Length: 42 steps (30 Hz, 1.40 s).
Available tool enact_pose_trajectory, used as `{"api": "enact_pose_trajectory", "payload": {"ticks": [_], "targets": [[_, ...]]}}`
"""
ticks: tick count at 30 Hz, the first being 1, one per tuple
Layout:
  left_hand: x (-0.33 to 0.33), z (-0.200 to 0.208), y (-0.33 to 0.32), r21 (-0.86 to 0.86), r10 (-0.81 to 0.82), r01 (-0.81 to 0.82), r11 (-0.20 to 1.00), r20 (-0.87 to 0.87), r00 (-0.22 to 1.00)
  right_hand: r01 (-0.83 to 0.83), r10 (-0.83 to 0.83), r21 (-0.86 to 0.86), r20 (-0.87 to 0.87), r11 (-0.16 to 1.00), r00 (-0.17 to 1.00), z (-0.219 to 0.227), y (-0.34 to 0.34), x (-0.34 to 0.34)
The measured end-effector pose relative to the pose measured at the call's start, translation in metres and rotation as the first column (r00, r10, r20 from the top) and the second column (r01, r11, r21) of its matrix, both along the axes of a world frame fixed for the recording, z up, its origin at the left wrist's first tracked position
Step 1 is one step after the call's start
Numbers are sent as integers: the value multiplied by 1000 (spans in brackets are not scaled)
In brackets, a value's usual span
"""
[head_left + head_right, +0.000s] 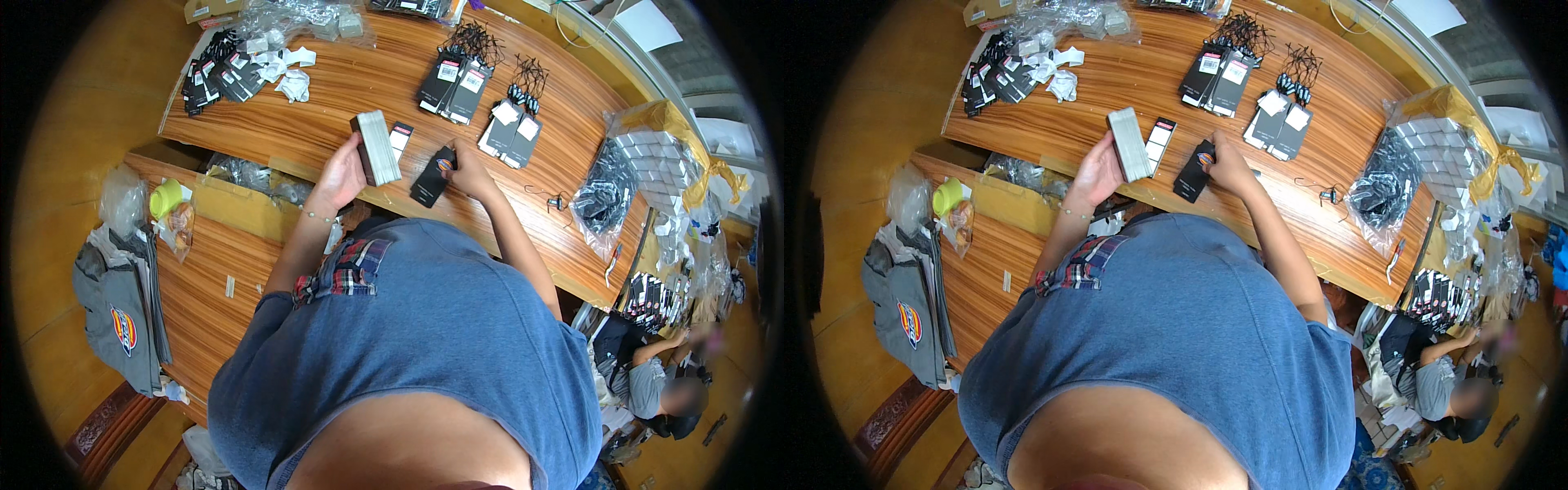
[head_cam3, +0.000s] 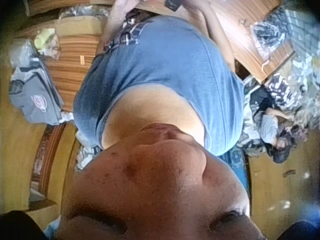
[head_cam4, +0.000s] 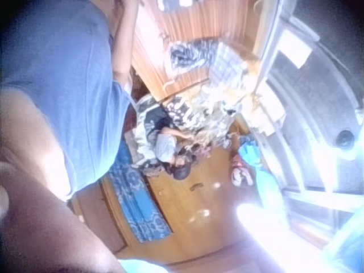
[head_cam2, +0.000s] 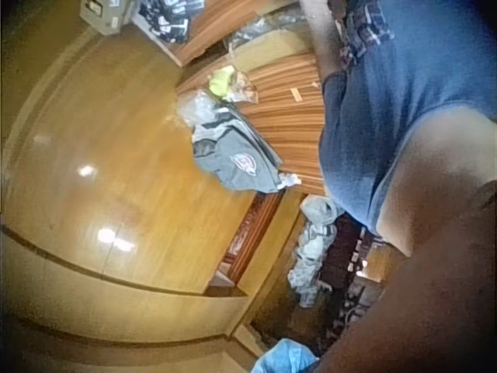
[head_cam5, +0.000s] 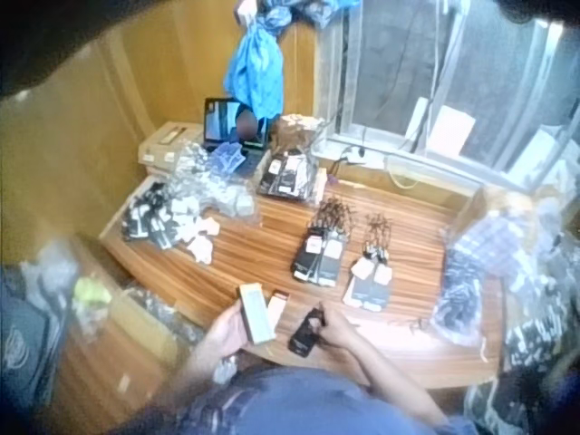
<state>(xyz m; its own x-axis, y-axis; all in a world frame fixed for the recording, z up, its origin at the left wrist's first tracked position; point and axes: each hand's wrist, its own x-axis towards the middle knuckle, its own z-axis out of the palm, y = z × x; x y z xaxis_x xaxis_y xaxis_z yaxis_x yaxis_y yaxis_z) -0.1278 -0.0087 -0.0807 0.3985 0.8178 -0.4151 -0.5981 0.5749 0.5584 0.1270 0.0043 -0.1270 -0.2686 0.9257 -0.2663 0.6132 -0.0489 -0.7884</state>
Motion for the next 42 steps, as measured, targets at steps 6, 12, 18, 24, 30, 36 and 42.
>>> {"api": "enact_pose_trajectory", "payload": {"ticks": [6,12,18,24,30,36,42], "targets": [[39,6,-5,272,-55,273,923,-608,792,-40,-13,-89,-527,995,850,114,-31,17],[85,2,-11,190,-233,413,891,-589,774,36,-31,454,-19,890,999,89,-45,8],[101,-34,-21,236,-267,680,694,-793,548,188,-237,-147,-481,971,844,61,-72,26],[110,-1,-22,242,-553,775,584,-580,598,373,-555,-424,-491,825,671,61,-97,42],[155,9,-24,374,-343,904,209,-837,426,406,-491,-278,-555,871,672,47,-129,93],[245,11,-36,520,69,841,-148,-843,533,605,-554,-28,-437,796,709,49,-172,157],[296,-40,-52,569,32,804,-173,-813,582,774,-673,88,-440,627,595,-18,-214,187]]}}
